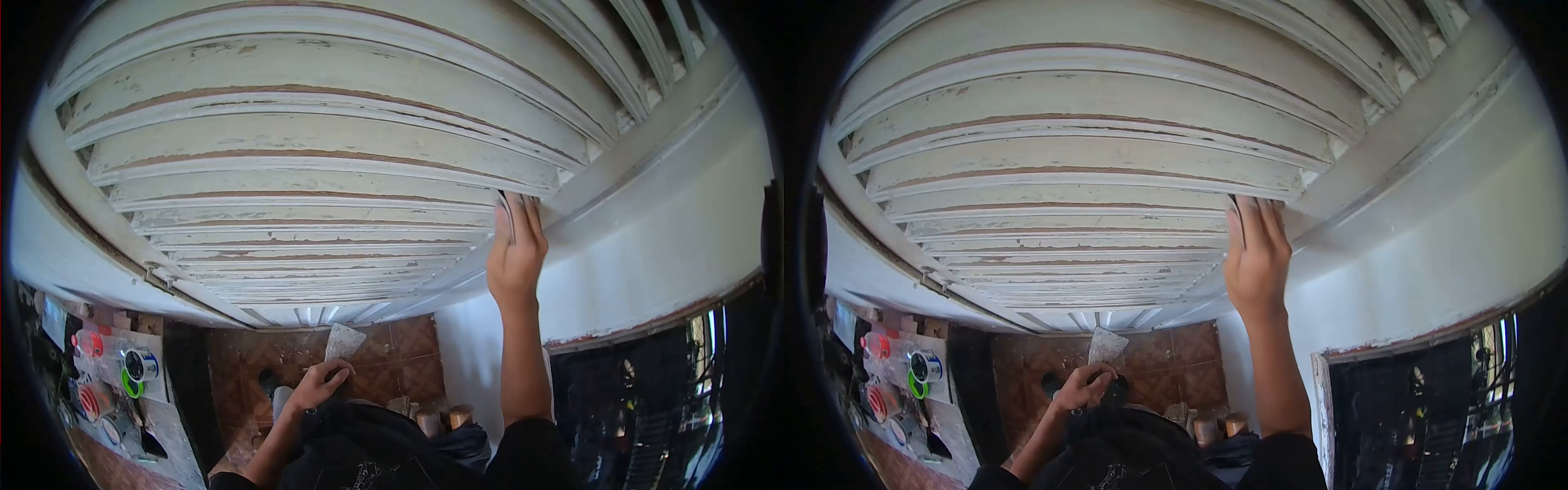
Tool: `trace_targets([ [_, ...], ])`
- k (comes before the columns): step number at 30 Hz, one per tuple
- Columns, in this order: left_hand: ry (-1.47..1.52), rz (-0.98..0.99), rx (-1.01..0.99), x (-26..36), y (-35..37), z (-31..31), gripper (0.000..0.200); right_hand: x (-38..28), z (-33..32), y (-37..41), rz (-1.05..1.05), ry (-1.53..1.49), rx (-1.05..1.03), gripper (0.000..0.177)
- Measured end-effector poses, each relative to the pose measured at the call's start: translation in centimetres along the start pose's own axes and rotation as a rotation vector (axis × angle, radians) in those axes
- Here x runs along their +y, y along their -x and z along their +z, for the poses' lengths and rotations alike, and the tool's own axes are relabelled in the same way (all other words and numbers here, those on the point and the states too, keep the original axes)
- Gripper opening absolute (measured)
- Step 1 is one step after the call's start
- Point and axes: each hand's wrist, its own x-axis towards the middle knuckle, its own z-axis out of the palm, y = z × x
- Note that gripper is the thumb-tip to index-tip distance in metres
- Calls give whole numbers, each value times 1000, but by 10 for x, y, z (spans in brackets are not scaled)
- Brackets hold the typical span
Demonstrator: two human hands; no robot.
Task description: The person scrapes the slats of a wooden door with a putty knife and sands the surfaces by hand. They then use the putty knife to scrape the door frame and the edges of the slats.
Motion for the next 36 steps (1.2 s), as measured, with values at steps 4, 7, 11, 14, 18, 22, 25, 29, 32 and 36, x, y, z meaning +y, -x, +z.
trace_targets([
  [4,4,162,-31,5,0,-9,21,-17,6,13,-78,35,85,43],
  [7,19,146,-46,3,11,-24,20,-14,3,20,-24,-27,62,40],
  [11,57,55,20,-2,33,-58,18,-55,26,18,156,58,191,41],
  [14,2,43,26,-8,43,-79,17,-124,60,16,-154,-226,60,45],
  [18,-100,70,-63,-10,58,-114,17,-125,62,14,-93,-155,84,45],
  [22,-108,134,-64,-10,72,-150,17,-115,46,16,255,-184,240,41],
  [25,-41,75,-5,-9,89,-175,16,-118,55,5,271,137,340,41],
  [29,-90,135,22,-18,107,-199,16,-200,94,3,-20,48,166,39],
  [32,-101,66,-40,-14,123,-208,16,-160,78,7,-29,134,192,44],
  [36,-86,71,-32,-20,138,-215,18,-126,61,5,238,222,334,43],
])
